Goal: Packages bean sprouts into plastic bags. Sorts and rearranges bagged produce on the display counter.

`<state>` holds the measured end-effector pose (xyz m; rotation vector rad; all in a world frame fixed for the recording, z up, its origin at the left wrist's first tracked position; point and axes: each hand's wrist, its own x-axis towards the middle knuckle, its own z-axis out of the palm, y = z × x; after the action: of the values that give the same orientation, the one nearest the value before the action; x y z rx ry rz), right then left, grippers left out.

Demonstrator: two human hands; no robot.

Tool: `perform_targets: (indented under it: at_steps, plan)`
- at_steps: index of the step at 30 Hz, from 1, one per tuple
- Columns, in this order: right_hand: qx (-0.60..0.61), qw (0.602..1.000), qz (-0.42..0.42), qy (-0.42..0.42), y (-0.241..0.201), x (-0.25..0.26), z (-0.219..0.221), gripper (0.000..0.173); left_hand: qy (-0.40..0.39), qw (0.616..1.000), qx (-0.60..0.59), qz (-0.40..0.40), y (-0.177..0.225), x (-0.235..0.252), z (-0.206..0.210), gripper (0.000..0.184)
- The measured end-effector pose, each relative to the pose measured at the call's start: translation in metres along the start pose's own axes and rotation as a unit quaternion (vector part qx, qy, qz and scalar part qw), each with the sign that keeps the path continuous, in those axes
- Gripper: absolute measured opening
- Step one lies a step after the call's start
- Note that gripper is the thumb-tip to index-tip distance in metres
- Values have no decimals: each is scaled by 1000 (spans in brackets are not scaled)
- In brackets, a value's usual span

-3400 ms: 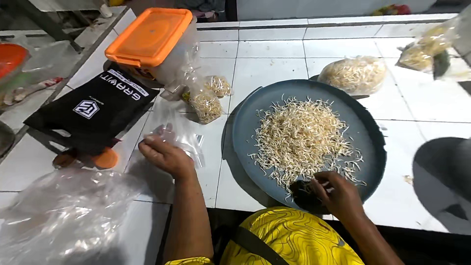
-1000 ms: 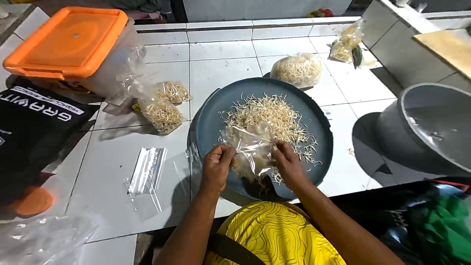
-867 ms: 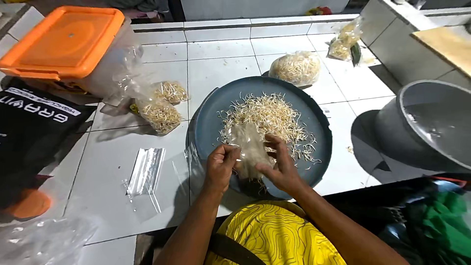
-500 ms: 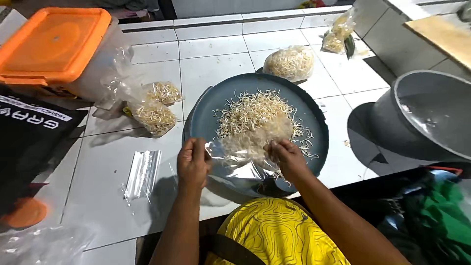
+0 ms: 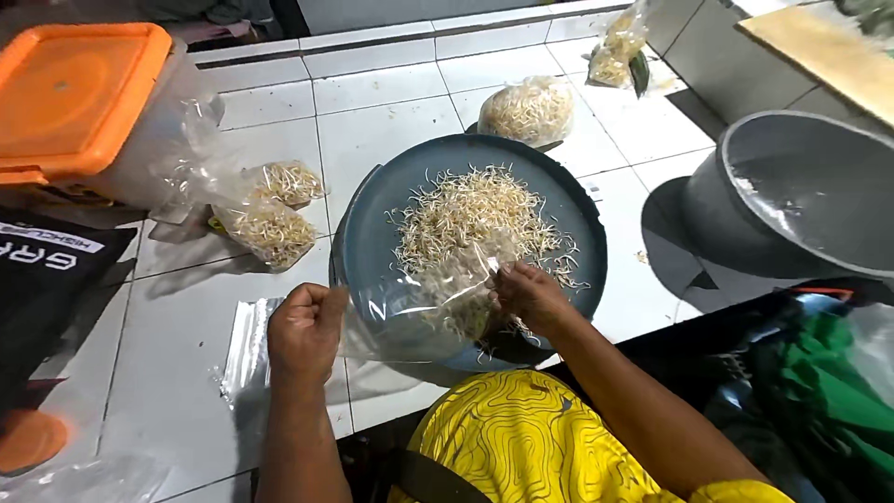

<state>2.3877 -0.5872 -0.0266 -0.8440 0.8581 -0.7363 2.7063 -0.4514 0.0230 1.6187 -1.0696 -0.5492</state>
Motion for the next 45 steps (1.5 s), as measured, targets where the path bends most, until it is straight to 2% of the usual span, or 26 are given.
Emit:
perform_targets:
  at_steps: [2, 4, 6, 7, 9, 13, 16, 17, 19, 20, 21, 22, 24, 26, 28, 30, 32, 34, 35, 37, 39, 40, 42, 44, 45]
  plan:
    - [-42, 998, -28, 33, 3, 3, -6, 20, -106, 991, 81, -26, 4, -5, -16, 33]
    - [-75, 994, -56, 54, 5, 6, -15, 20, -233, 960, 149, -44, -2, -10, -29, 38]
    - [-92, 991, -61, 82, 4, 6, -22, 21, -298, 935, 184, -44, -14, -15, -37, 24]
    - [-95, 989, -62, 91, 2, 6, -25, 21, -294, 936, 192, -37, -21, -18, -40, 19]
    - [-92, 989, -67, 98, 2, 6, -28, 20, -236, 953, 189, -19, -32, -21, -46, 18]
    - [-113, 988, -54, 85, 4, 7, -22, 22, -100, 986, 135, 14, -36, -21, -37, 34]
    - [-182, 974, -75, 111, 3, 7, -21, 22, -96, 993, 54, 31, -29, -18, -18, 26]
    - [-264, 949, -110, 132, 2, 5, -21, 23, -90, 995, 35, 29, -27, -17, -10, 23]
    - [-465, 845, -204, 165, -1, -1, -16, 36, -67, 997, -39, 2, -19, -18, 9, 14]
    - [-511, 805, -253, 161, -3, -5, -9, 42, -61, 993, -95, -22, -14, -19, 22, 11]
    - [-524, 790, -288, 136, -5, -10, 0, 43, -66, 985, -151, -45, -9, -21, 36, 9]
    - [-513, 799, -303, 81, -6, -16, 12, 43, -80, 974, -203, -65, -4, -23, 51, 7]
    - [-443, 852, -266, -80, -6, -26, 36, 43, -126, 949, -276, -87, 6, -31, 80, 7]
    - [-368, 879, -247, -176, 1, -25, 49, 32, -179, 935, -298, -71, 13, -35, 100, 15]
    - [-329, 884, -273, -186, 7, -20, 48, 19, -196, 937, -287, -31, 14, -36, 107, 21]
    - [-313, 895, -287, -140, 6, -20, 42, 16, -166, 962, -218, 20, 5, -32, 104, 22]
    - [-252, 925, -263, -107, 0, -23, 38, 11, -92, 994, -34, 43, -4, -28, 97, 22]
    - [-198, 940, -233, -149, -4, -25, 34, 6, -43, 991, 125, -6, -9, -24, 90, 17]
    - [-216, 930, -232, -184, -3, -24, 33, 5, -38, 987, 149, -40, -11, -23, 87, 15]
    - [-383, 870, -227, -210, -2, -24, 33, 25, -43, 991, 107, -72, -14, -24, 85, 17]
    - [-588, 778, -139, -175, -5, -26, 44, 41, -95, 995, -23, -32, -12, -29, 83, 15]
    - [-636, 750, -86, -161, -7, -25, 51, 45, -138, 987, -79, 11, -10, -33, 82, 15]
    - [-655, 741, -37, -138, -9, -22, 60, 40, -204, 973, -77, 81, -3, -38, 86, 25]
    - [-625, 765, -87, -125, -9, -21, 63, 29, -185, 977, 37, 98, 1, -41, 95, 28]
    - [-590, 786, -139, -124, -7, -21, 61, 32, -157, 978, 102, 95, 0, -41, 98, 27]
